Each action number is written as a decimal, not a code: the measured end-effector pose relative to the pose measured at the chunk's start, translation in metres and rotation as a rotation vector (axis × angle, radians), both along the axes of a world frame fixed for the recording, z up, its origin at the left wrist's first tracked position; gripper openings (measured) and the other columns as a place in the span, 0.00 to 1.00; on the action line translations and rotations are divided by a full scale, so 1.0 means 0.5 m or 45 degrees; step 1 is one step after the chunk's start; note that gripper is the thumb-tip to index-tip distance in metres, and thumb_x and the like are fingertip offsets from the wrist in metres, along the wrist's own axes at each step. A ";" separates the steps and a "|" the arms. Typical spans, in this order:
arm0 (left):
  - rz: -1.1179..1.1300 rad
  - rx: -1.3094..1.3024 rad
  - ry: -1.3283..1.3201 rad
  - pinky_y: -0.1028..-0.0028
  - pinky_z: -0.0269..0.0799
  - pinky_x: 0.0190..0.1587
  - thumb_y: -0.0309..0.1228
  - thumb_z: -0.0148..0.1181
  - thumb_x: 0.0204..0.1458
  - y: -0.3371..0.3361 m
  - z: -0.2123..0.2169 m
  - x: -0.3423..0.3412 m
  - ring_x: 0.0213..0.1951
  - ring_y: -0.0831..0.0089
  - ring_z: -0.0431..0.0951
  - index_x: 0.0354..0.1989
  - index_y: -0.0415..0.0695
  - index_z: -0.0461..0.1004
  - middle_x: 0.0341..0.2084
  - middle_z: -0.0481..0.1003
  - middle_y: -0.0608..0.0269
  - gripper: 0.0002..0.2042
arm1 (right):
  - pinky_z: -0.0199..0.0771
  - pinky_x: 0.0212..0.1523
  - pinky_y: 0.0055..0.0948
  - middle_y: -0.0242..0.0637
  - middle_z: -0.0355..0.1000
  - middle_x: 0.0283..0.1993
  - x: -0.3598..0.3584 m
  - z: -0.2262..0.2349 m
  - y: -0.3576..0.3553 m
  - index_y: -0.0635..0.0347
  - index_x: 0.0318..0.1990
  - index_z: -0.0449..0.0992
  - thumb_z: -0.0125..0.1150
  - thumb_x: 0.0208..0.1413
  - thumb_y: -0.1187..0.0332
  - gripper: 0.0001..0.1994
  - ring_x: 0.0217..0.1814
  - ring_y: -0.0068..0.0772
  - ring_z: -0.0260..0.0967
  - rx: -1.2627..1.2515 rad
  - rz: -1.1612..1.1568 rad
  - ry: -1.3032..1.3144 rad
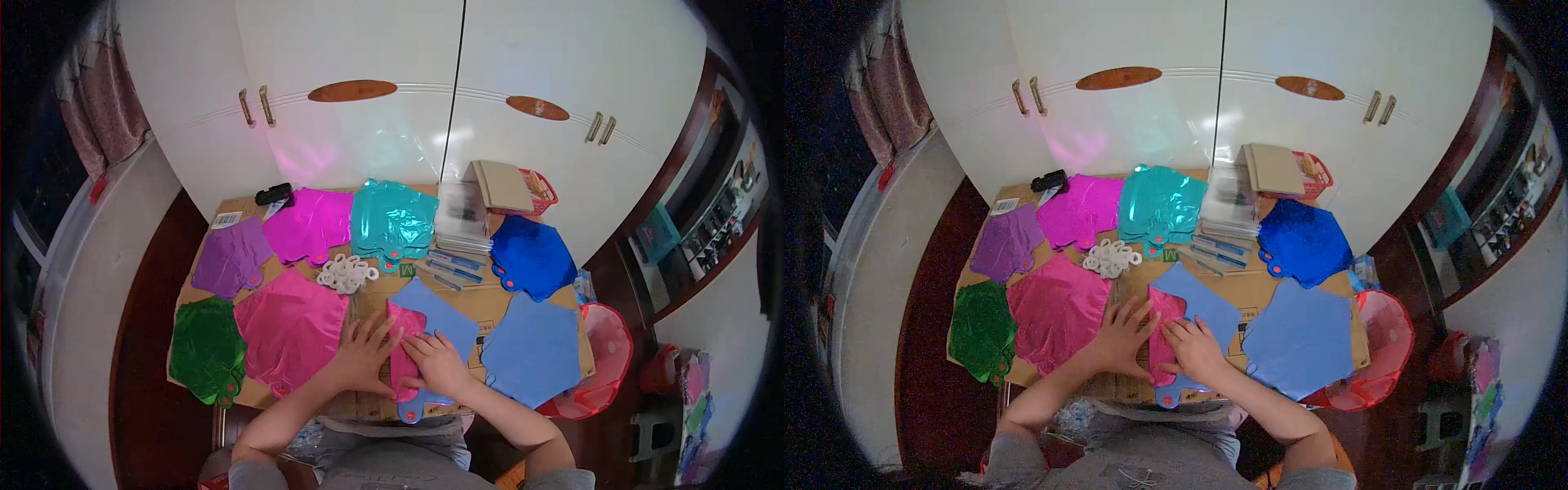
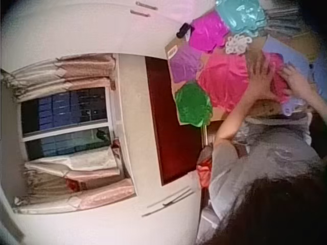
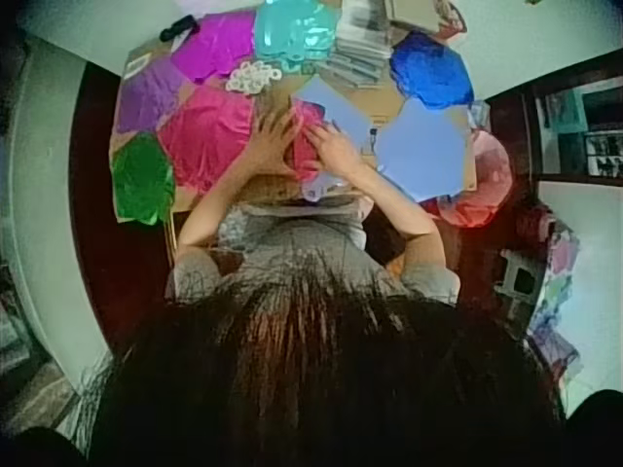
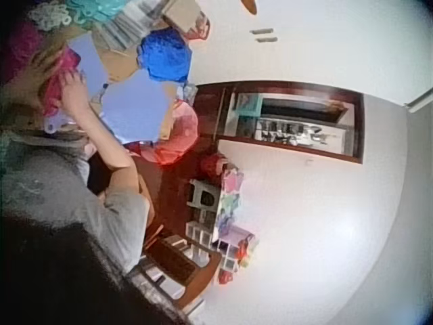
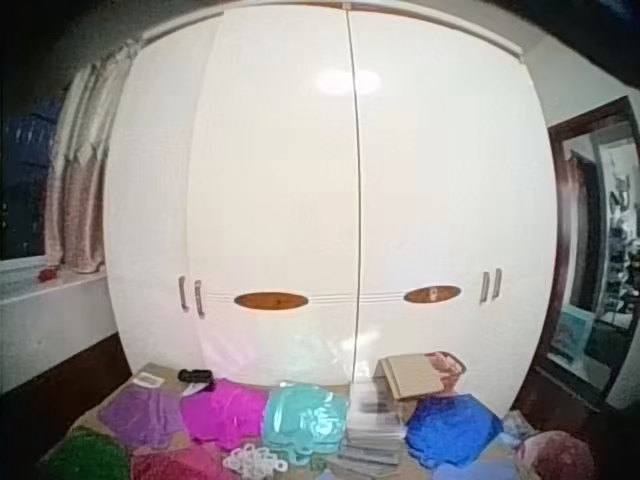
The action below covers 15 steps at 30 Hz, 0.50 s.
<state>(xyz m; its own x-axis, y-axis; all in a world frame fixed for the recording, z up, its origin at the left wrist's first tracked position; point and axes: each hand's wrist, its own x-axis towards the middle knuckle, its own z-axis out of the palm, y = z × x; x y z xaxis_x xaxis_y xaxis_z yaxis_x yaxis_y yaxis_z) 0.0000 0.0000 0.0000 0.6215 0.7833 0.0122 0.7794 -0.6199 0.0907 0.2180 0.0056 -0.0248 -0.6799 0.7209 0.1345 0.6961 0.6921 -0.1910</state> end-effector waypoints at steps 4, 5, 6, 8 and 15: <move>-0.016 0.007 -0.050 0.42 0.39 0.63 0.71 0.60 0.26 -0.023 0.000 -0.002 0.68 0.48 0.43 0.67 0.45 0.48 0.67 0.46 0.50 0.60 | 0.49 0.66 0.48 0.41 0.60 0.63 -0.004 0.023 -0.004 0.62 0.61 0.62 0.64 0.34 0.37 0.49 0.66 0.41 0.54 -0.017 0.024 -0.017; -0.020 0.018 -0.045 0.43 0.39 0.63 0.71 0.60 0.26 -0.024 0.003 -0.005 0.68 0.49 0.44 0.67 0.44 0.48 0.67 0.46 0.49 0.60 | 0.49 0.66 0.48 0.40 0.60 0.63 -0.007 0.026 -0.004 0.62 0.61 0.62 0.64 0.33 0.37 0.49 0.66 0.41 0.54 -0.013 0.031 -0.022; -0.053 -0.011 -0.026 0.45 0.40 0.64 0.70 0.60 0.28 -0.023 0.001 -0.005 0.68 0.51 0.45 0.67 0.42 0.49 0.66 0.48 0.49 0.59 | 0.49 0.66 0.48 0.40 0.60 0.63 -0.005 0.029 -0.006 0.62 0.61 0.61 0.64 0.33 0.36 0.49 0.66 0.41 0.54 -0.013 0.034 -0.030; -0.118 -0.070 0.011 0.49 0.42 0.65 0.69 0.59 0.31 -0.017 -0.005 -0.009 0.67 0.55 0.48 0.66 0.39 0.50 0.65 0.51 0.48 0.58 | 0.49 0.66 0.48 0.40 0.59 0.63 -0.002 0.032 -0.010 0.62 0.61 0.61 0.63 0.33 0.36 0.50 0.67 0.41 0.53 -0.013 0.040 -0.046; -0.123 0.127 0.014 0.55 0.48 0.63 0.60 0.50 0.49 0.026 -0.051 -0.014 0.65 0.61 0.56 0.63 0.35 0.55 0.63 0.57 0.49 0.42 | 0.48 0.66 0.49 0.40 0.59 0.63 0.005 0.025 -0.012 0.61 0.61 0.61 0.62 0.32 0.33 0.51 0.67 0.40 0.52 0.001 0.040 -0.052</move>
